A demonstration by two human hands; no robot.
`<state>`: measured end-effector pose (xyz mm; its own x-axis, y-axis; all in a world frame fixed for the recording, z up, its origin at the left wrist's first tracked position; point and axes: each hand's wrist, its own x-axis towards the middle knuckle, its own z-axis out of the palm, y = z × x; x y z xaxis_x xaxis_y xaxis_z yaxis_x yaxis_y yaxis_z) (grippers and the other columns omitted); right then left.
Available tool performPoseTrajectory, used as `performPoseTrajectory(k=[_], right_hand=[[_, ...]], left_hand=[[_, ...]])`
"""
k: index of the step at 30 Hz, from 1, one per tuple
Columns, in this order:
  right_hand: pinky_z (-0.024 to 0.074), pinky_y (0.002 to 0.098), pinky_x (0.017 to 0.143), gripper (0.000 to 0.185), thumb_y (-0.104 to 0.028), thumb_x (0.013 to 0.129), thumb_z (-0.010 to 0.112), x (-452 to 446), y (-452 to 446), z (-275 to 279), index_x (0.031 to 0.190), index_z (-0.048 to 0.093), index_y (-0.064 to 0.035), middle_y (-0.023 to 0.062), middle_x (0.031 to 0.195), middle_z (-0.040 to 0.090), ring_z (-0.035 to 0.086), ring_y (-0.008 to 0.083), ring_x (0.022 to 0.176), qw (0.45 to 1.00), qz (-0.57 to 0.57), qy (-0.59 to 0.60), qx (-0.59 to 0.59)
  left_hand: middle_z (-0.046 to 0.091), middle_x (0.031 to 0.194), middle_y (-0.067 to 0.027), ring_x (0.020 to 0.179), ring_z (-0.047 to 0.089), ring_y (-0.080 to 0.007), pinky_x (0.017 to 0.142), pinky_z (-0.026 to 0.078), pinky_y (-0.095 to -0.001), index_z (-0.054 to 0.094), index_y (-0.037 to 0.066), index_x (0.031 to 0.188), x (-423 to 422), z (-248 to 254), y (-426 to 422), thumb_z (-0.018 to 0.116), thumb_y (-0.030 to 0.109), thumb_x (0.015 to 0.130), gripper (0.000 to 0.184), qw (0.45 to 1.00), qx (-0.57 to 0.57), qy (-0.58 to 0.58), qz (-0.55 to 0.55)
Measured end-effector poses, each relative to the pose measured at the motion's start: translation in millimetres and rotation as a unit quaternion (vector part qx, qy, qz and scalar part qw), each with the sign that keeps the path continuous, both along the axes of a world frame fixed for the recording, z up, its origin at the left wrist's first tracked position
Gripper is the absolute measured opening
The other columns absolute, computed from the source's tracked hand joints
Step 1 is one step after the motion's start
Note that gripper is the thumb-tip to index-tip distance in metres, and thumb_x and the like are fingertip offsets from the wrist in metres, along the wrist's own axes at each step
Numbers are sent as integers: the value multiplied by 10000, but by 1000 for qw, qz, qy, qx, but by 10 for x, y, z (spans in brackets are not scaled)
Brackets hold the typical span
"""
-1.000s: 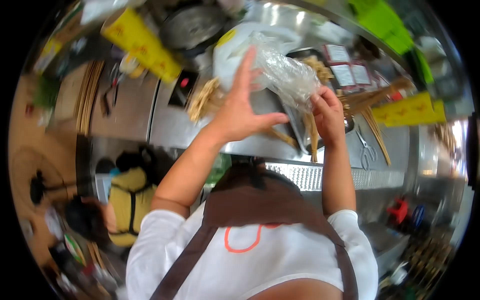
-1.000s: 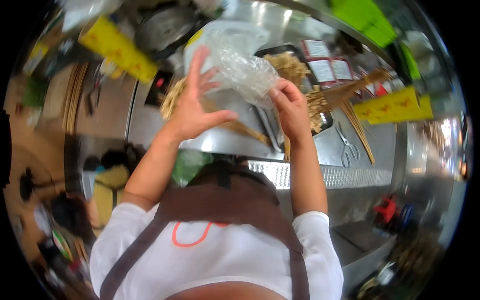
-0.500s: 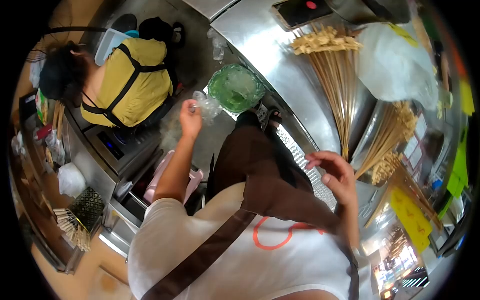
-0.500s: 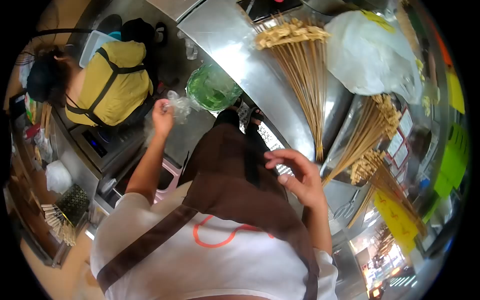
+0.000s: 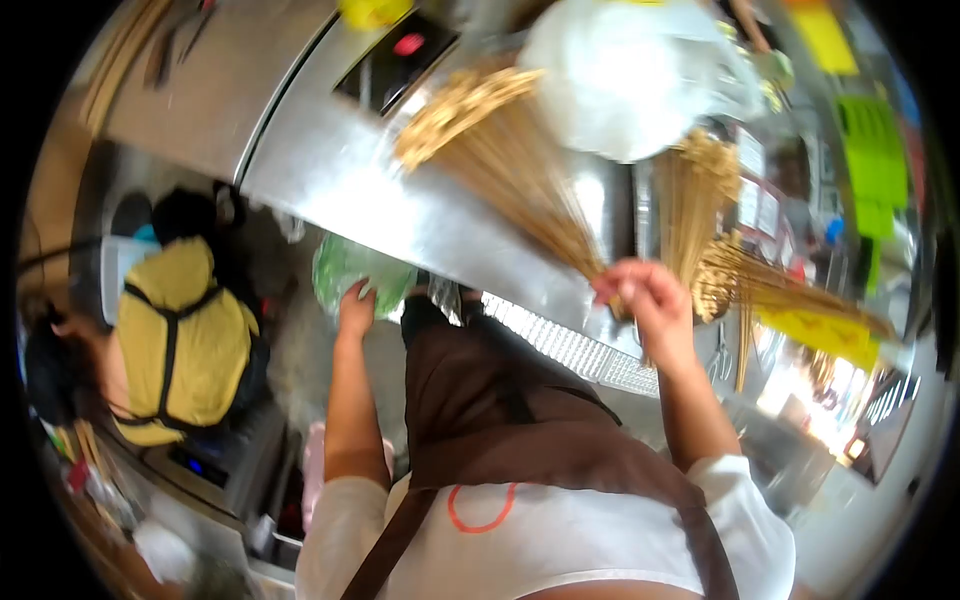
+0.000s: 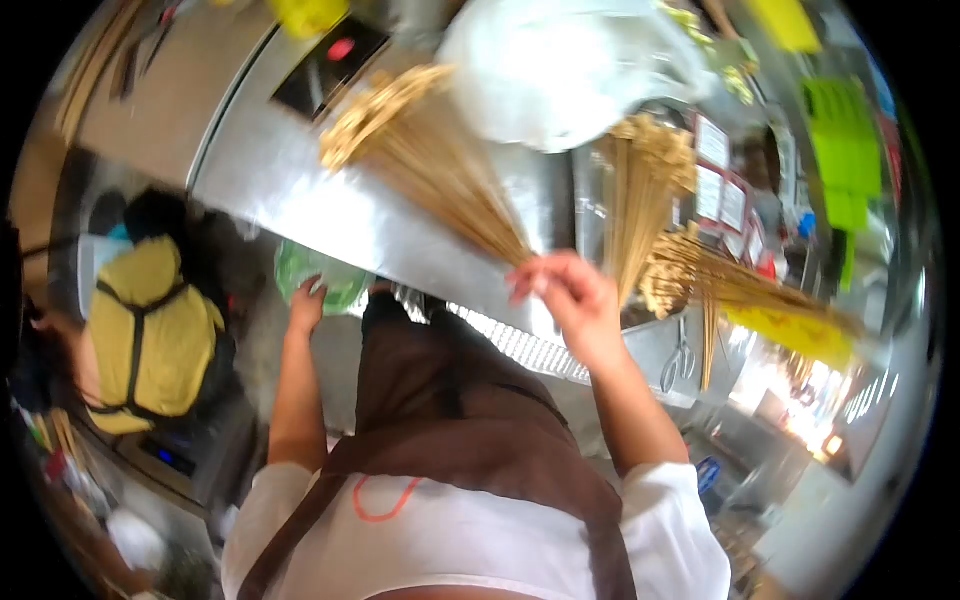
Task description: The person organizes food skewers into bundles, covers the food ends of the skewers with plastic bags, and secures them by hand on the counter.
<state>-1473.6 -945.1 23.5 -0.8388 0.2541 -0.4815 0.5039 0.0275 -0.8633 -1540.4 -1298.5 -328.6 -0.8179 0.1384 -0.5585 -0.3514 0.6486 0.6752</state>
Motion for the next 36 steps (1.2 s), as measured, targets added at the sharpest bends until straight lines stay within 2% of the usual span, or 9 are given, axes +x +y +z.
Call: performPoseTrajectory(k=[2, 5, 8, 12, 17, 23, 27, 32, 36], right_hand=[[470, 256, 781, 125, -40, 905, 508, -143, 317, -123, 990, 579, 19, 89, 958, 635, 604, 136, 870, 973, -118, 186, 70], [466, 256, 788, 135, -23, 900, 500, -404, 722, -140, 992, 592, 14, 78, 948, 631, 595, 141, 861, 913, -220, 288, 187], [463, 286, 800, 185, 14, 851, 520, -777, 1021, -90, 1020, 597, 3, 116, 940, 624, 604, 216, 877, 816, -129, 395, 402], [453, 356, 840, 258, -19, 797, 560, -1296, 1131, -167, 1054, 591, -15, 160, 999, 603, 585, 316, 935, 859, -144, 325, 368], [462, 425, 854, 481, -108, 769, 607, -1610, 1211, -258, 1228, 476, -55, 179, 1163, 527, 567, 364, 979, 800, -119, 270, 523], [502, 438, 727, 339, -172, 804, 557, -1695, 1296, -290, 1125, 510, -75, 154, 1018, 575, 606, 354, 885, 817, 33, 57, 573], [501, 439, 705, 251, -195, 813, 553, -1702, 1344, -212, 1026, 540, -62, 152, 986, 583, 614, 346, 858, 790, 91, 16, 606], [494, 453, 675, 196, -190, 800, 571, -1601, 1192, 4, 903, 588, -23, 160, 981, 575, 613, 340, 806, 781, -114, 243, 564], [489, 452, 688, 162, -168, 807, 553, -1812, 1121, -78, 858, 602, -22, 150, 927, 586, 606, 341, 798, 797, -18, 198, 570]], left_hand=[[597, 1119, -195, 991, 598, -290, 846, 474, -335, 605, -18, 1090, 13, 532, 69, 556, 73, 838, 272, 983, 111, 30, 142], [621, 1033, -167, 963, 598, -224, 807, 487, -316, 620, -26, 1020, -56, 1569, 341, 496, -47, 828, 230, 944, 170, 228, 169], [629, 1004, -158, 977, 594, -235, 835, 474, -342, 628, -26, 977, -207, 2594, 713, 477, -112, 798, 249, 875, 186, 441, 78], [631, 1028, -131, 1036, 566, -312, 915, 428, -390, 636, -15, 970, -665, 3601, 1662, 530, -86, 766, 241, 785, 202, 554, -192], [625, 1064, -141, 1145, 503, -337, 961, 383, -412, 627, 44, 1070, -1288, 3805, 2933, 569, 24, 809, 267, 720, 221, 582, -307], [395, 1367, -151, 1307, 270, -374, 1043, 255, -468, 603, 105, 1154, -1782, 3321, 3423, 644, 181, 776, 388, 742, -71, 532, -401], [333, 1398, -193, 1314, 249, -390, 1053, 242, -473, 605, 98, 1142, -1744, 3248, 3343, 654, 164, 758, 393, 731, -44, 563, -382], [278, 1406, -261, 1302, 273, -419, 1061, 253, -471, 634, 81, 1056, -1777, 3180, 3277, 659, 102, 723, 335, 745, 134, 569, -320], [269, 1401, -279, 1273, 311, -434, 1047, 281, -456, 524, 35, 1195, -1773, 3103, 3261, 675, 61, 690, 527, 752, 156, 559, -313]])
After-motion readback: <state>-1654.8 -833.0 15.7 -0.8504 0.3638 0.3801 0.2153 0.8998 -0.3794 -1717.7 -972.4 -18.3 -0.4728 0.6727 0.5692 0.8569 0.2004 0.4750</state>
